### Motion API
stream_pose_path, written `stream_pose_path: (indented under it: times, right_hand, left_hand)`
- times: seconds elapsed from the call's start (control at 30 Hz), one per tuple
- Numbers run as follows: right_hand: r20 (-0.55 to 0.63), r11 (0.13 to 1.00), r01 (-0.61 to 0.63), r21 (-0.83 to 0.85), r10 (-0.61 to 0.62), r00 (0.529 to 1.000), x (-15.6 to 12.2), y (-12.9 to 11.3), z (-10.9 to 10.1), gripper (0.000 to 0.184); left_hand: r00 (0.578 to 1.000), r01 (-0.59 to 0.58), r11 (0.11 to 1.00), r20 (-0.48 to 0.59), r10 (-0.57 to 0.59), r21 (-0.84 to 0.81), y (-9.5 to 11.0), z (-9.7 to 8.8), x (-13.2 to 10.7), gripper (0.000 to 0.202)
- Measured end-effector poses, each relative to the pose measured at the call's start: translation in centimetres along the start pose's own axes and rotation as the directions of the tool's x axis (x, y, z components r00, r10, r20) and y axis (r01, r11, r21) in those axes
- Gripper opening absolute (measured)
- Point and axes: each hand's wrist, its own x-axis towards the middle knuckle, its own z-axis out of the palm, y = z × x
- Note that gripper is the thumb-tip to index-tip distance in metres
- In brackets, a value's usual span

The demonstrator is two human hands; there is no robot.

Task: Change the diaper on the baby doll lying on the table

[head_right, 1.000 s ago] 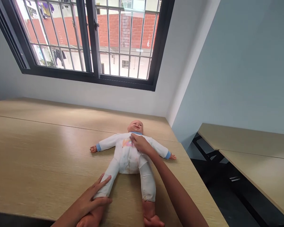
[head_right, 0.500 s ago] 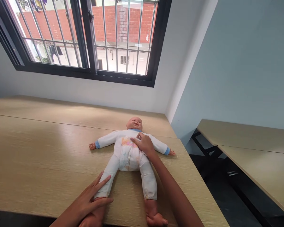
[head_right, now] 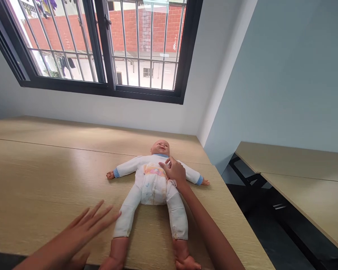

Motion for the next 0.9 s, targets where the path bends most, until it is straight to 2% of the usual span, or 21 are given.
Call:
stream_pose_path:
  times: [0.03,0.1,0.17,0.23,0.33,0.4,0.47,0.53,0.63,0.73,0.83,0.9]
  right_hand:
    - [-0.003,1.0,0.0,0.0,0.0,1.0,0.0,-0.1,0.1,0.036]
    - [-0.023,1.0,0.001,-0.001,-0.001,1.0,0.1,-0.3,0.2,0.037]
    - [-0.066,1.0,0.014,0.02,-0.013,0.998,0.0,-0.1,0.1,0.039]
    - [-0.112,0.998,0.036,0.053,-0.03,0.993,-0.3,0.5,-0.3,0.042]
    - [-0.137,0.996,0.04,0.08,-0.028,0.99,-1.5,2.5,-1.1,0.044]
    - [-0.122,0.996,0.014,0.087,-0.003,0.992,-2.4,4.1,-1.7,0.043]
    - [-0.09,0.995,-0.012,0.094,0.021,0.996,-3.1,5.5,-2.2,0.04]
    - [-0.05,0.996,-0.021,0.092,0.026,0.998,-3.5,6.4,-2.6,0.035]
    - [0.008,0.996,0.001,0.084,-0.002,1.0,-3.8,7.1,-3.2,0.025]
    - [0.089,0.994,0.044,0.098,-0.053,0.995,-4.1,7.3,-3.3,0.017]
    - [0.162,0.993,0.106,0.043,-0.111,0.98,-4.6,7.4,-2.5,0.028]
    - [0.146,0.988,0.138,-0.075,-0.126,0.981,-4.7,7.4,-1.6,0.028]
  left_hand:
    - [1.0,0.012,1.0,-0.007,-0.012,0.013,0.6,-1.6,1.1,0.095]
    - [0.994,-0.072,0.997,-0.084,0.075,0.036,2.3,-3.9,4.3,0.074]
    - [0.969,-0.235,0.972,-0.074,0.235,0.01,3.9,-4.3,8.5,0.05]
    - [0.911,-0.411,0.912,-0.034,0.411,-0.004,4.8,-3.0,12.6,0.038]
    - [0.872,-0.489,0.871,0.001,0.49,0.045,4.5,0.2,17.5,0.042]
    - [0.835,-0.549,0.833,0.022,0.549,0.067,4.0,1.9,19.5,0.052]
    - [0.8,-0.599,0.794,0.067,0.596,0.104,3.7,2.9,20.7,0.059]
    - [0.788,-0.616,0.771,0.103,0.607,0.164,3.7,3.6,21.2,0.051]
    - [0.821,-0.566,0.798,0.059,0.567,0.209,3.6,4.3,21.2,0.037]
    - [0.863,-0.495,0.854,-0.023,0.505,0.163,3.0,4.7,20.9,0.04]
    - [0.866,-0.49,0.861,-0.04,0.499,0.135,2.6,4.9,20.7,0.041]
    - [0.86,-0.503,0.854,-0.029,0.51,0.131,2.7,4.9,20.7,0.041]
